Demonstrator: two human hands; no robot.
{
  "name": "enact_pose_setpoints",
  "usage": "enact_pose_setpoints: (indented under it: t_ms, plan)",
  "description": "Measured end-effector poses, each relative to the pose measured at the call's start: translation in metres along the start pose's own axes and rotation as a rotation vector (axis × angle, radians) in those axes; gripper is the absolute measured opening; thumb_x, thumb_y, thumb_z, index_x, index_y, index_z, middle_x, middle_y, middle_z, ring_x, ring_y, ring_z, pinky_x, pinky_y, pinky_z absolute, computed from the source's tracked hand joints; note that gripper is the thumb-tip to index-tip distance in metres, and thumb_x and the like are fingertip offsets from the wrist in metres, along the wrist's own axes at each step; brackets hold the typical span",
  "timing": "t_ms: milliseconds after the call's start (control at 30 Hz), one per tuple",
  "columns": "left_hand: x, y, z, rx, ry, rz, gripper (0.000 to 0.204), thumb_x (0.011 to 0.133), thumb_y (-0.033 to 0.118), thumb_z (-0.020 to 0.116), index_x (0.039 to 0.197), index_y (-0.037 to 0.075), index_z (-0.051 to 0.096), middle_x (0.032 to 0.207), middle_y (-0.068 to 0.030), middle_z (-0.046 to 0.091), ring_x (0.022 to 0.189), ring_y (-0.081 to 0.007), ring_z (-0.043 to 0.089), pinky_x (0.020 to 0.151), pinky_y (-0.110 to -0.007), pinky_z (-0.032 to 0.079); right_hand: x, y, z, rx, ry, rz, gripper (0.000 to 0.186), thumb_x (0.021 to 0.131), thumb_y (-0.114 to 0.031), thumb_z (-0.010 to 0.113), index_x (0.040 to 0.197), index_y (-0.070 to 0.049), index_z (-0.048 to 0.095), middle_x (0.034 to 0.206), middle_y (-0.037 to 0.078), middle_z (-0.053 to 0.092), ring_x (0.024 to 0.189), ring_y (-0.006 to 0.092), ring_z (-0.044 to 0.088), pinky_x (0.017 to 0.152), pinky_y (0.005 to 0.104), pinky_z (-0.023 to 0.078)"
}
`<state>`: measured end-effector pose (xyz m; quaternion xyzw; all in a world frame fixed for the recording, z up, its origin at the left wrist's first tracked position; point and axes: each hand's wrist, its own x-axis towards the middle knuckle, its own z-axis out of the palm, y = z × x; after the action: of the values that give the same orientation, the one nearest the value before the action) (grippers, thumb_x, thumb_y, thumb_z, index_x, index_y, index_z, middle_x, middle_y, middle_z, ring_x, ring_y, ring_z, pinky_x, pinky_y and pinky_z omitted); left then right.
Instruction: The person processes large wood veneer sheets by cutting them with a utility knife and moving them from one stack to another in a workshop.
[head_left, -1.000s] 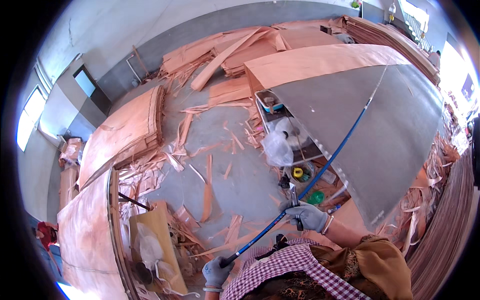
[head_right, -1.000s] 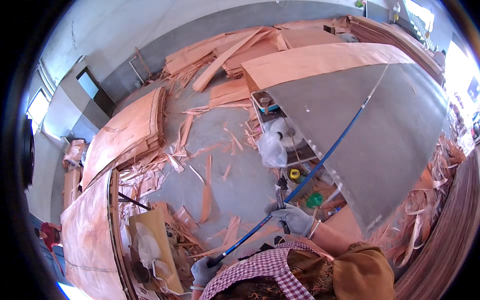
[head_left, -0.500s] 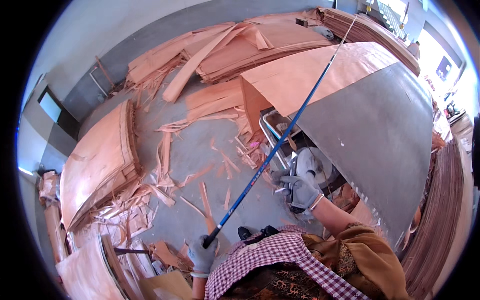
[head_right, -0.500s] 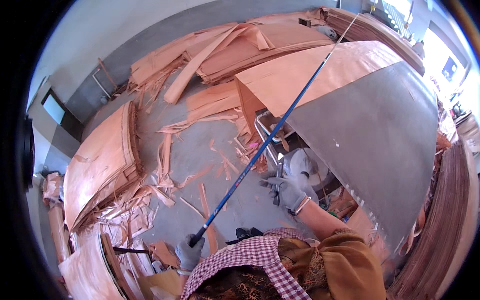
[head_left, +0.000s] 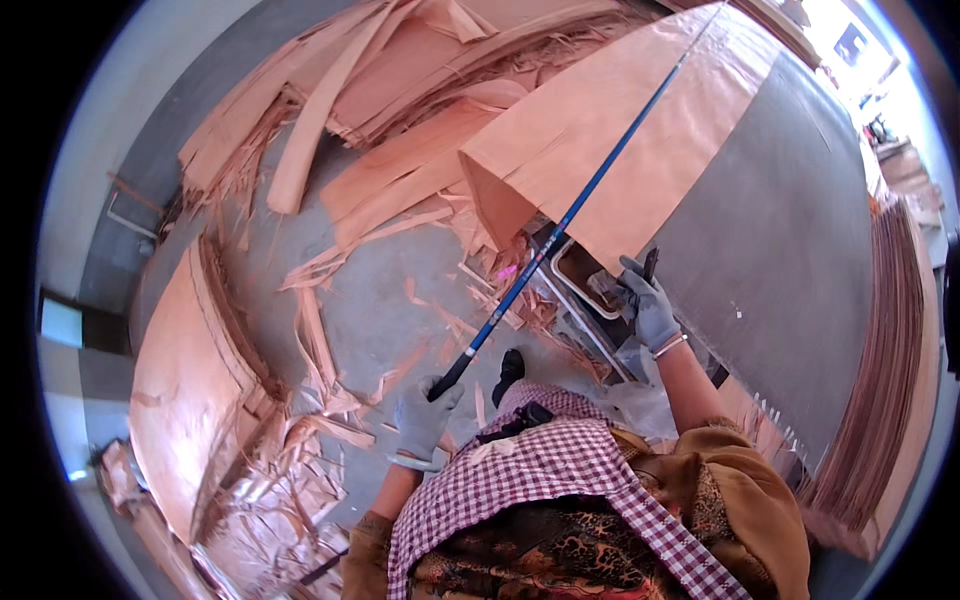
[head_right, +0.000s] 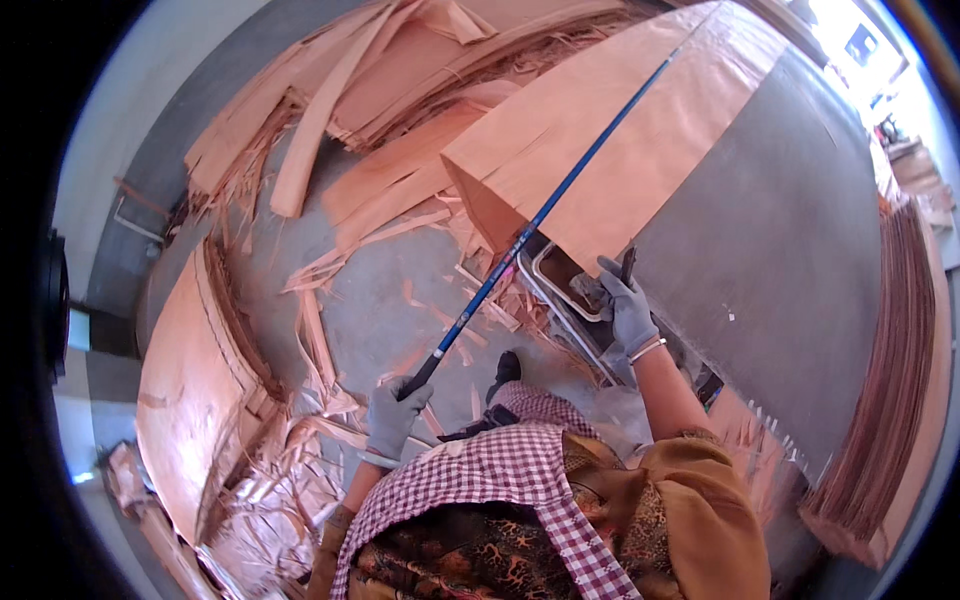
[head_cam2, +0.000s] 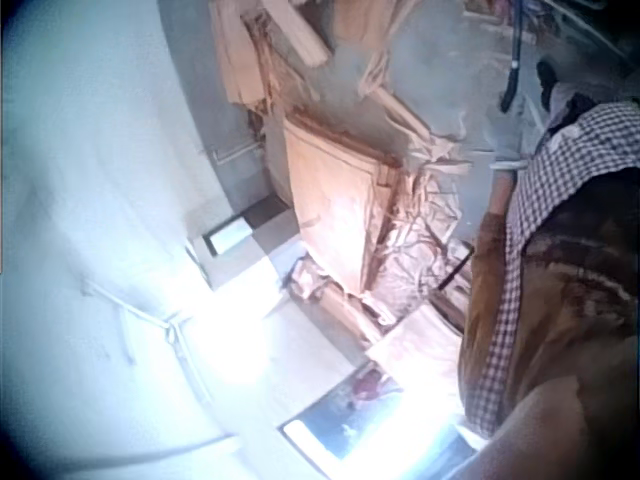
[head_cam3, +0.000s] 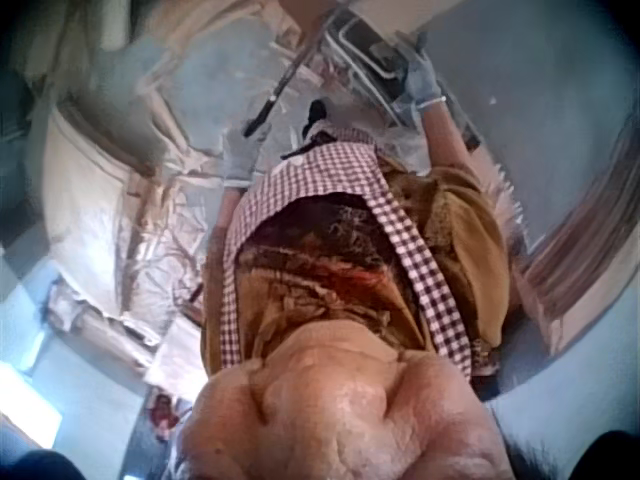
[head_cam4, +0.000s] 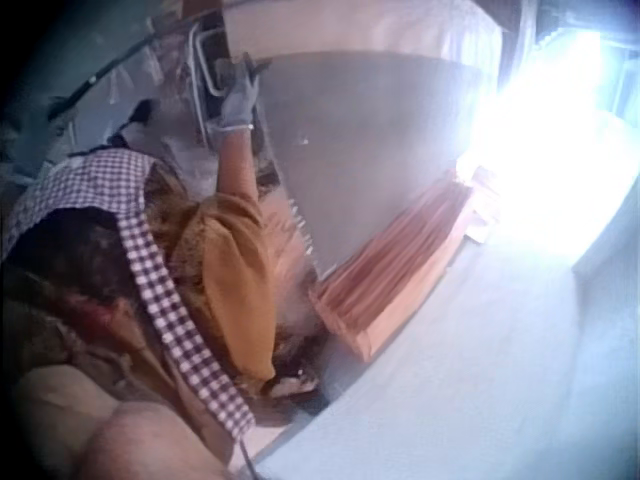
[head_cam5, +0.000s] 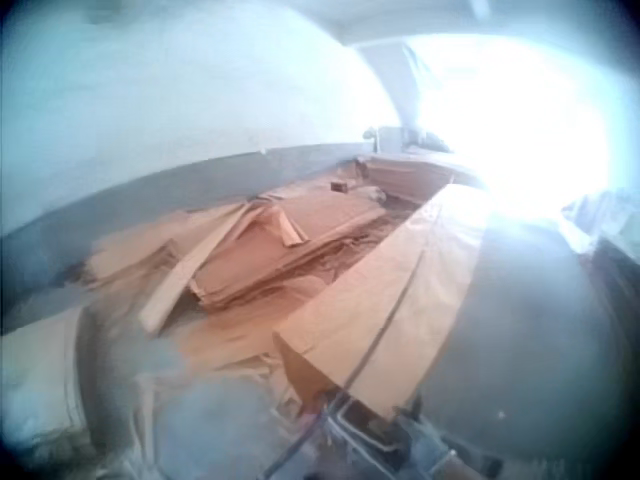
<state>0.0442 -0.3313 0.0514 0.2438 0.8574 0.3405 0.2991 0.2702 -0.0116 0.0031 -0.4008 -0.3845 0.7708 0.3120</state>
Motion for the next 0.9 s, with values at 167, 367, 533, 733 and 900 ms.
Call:
enact_pose_setpoints:
  t_ms: [167, 367, 533, 733, 900]
  plan:
    - [0.113, 0.023, 0.0, -0.082, -0.117, 0.158, 0.025, 0.08, 0.023, 0.068, 0.089, 0.0, 0.065, 0.063, -0.0015, 0.057, 0.057, -0.0077, 0.049, 0.051, -0.026, 0.04, -0.007, -0.022, 0.019, 0.165, 0.069, 0.041, 0.044, 0.091, -0.016, 0.054, 0.13, -0.003, 0.041, 0.107, 0.01, 0.059, 0.097, 0.0204, 0.061, 0.084, 0.0323, 0.05]
    - [0.214, 0.082, -0.001, -0.237, -0.306, 0.191, 0.017, 0.087, 0.018, 0.061, 0.087, 0.001, 0.059, 0.061, 0.0009, 0.051, 0.049, -0.0058, 0.044, 0.044, -0.022, 0.036, -0.019, 0.016, 0.02, -0.036, 0.22, -0.037, 0.025, 0.086, -0.019, 0.061, 0.105, -0.003, 0.056, 0.091, 0.003, 0.058, 0.077, 0.0129, 0.057, 0.068, 0.0284, 0.05]
    - [0.287, 0.134, 0.046, -0.309, -0.543, 0.265, 0.012, 0.088, 0.014, 0.06, 0.085, 0.003, 0.057, 0.061, 0.0008, 0.052, 0.049, -0.0062, 0.047, 0.045, -0.021, 0.038, -0.091, 0.044, 0.018, -0.021, 0.712, 0.092, 0.028, 0.088, -0.029, 0.059, 0.1, -0.004, 0.061, 0.08, 0.004, 0.06, 0.066, 0.0117, 0.059, 0.048, 0.023, 0.038]
    - [0.284, 0.195, 0.093, -0.12, -0.923, 0.4, 0.013, 0.086, 0.007, 0.056, 0.097, 0.001, 0.055, 0.075, 0.0006, 0.054, 0.063, -0.0055, 0.048, 0.056, -0.02, 0.04, -0.183, 0.079, -0.041, 0.145, 1.22, -0.078, 0.025, 0.088, -0.029, 0.054, 0.09, -0.006, 0.063, 0.08, 0.006, 0.066, 0.063, 0.0115, 0.059, 0.043, 0.0241, 0.036]
    - [0.27, 0.204, 0.132, 0.032, -0.974, 0.531, 0.015, 0.085, 0.004, 0.057, 0.098, 0.001, 0.053, 0.077, 0.0011, 0.051, 0.067, -0.0056, 0.046, 0.057, -0.021, 0.04, -0.26, 0.05, -0.135, 0.081, 1.422, -0.124, 0.031, 0.093, -0.033, 0.049, 0.096, -0.005, 0.064, 0.081, 0.004, 0.065, 0.064, 0.0114, 0.058, 0.053, 0.0224, 0.038]
